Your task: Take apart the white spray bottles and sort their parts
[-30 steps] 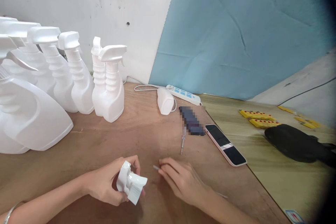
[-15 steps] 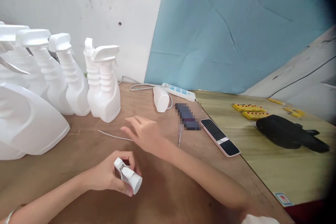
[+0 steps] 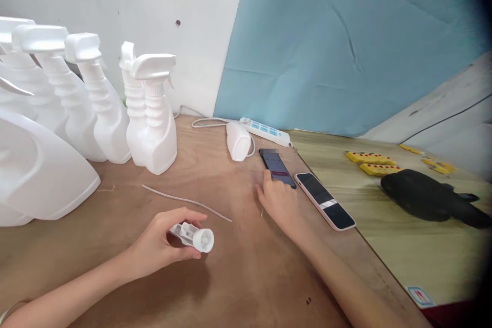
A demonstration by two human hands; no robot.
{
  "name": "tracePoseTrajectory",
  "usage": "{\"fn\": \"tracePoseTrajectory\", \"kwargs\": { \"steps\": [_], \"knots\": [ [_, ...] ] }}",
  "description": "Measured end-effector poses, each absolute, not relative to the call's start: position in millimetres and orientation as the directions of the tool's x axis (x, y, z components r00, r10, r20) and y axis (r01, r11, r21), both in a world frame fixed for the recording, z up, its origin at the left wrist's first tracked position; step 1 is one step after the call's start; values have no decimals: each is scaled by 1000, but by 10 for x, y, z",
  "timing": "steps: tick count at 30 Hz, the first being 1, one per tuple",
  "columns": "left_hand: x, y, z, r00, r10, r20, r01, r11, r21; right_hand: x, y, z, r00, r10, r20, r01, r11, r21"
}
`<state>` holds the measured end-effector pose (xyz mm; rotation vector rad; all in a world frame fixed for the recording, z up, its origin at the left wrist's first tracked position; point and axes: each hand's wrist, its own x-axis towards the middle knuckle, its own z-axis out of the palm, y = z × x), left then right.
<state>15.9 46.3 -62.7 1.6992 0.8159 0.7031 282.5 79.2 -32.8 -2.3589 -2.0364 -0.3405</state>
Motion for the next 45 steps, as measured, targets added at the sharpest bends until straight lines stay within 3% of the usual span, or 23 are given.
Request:
{"fn": "tracePoseTrajectory", "kwargs": {
  "steps": [3, 6, 8, 10, 12, 14, 20, 32, 40, 42, 45],
  "knots": [
    [163, 437, -584, 613, 782, 113, 218, -304, 927, 2845, 813, -369, 95, 983, 158, 995, -99, 15],
    [169, 429, -544, 608, 790, 78, 272, -300, 914, 2811, 751, -350, 44, 982, 186, 991, -19, -132],
    [166, 432, -540, 575, 815, 72, 335, -315, 888, 2733, 630, -301, 19, 964, 264, 938, 74, -338],
    [158, 440, -555, 551, 830, 84, 385, -342, 857, 2622, 458, -235, 36, 914, 404, 717, 258, -648],
    [150, 449, -582, 543, 835, 85, 404, -348, 846, 2505, 271, -171, 59, 849, 526, 461, 444, -768],
    [144, 457, -613, 534, 841, 84, 404, -341, 849, 2412, 111, -129, 43, 779, 626, 334, 579, -744],
    [146, 483, -652, 521, 846, 111, 406, -360, 840, 2361, -58, -149, -304, 614, 728, 359, 782, -510],
    [158, 527, -597, 570, 818, 79, 416, -370, 831, 2305, -53, -308, -438, 568, 697, 514, 794, -324],
    [155, 511, -585, 619, 766, 173, 370, -479, 796, 2269, -59, -286, -185, 720, 669, 511, 652, -560],
    [158, 507, -581, 615, 770, 170, 390, -485, 783, 2247, -67, -309, -153, 720, 677, 533, 637, -557],
    [164, 499, -562, 617, 769, 167, 400, -489, 775, 2153, -105, -378, -128, 608, 784, 578, 688, -439]
  ]
}}
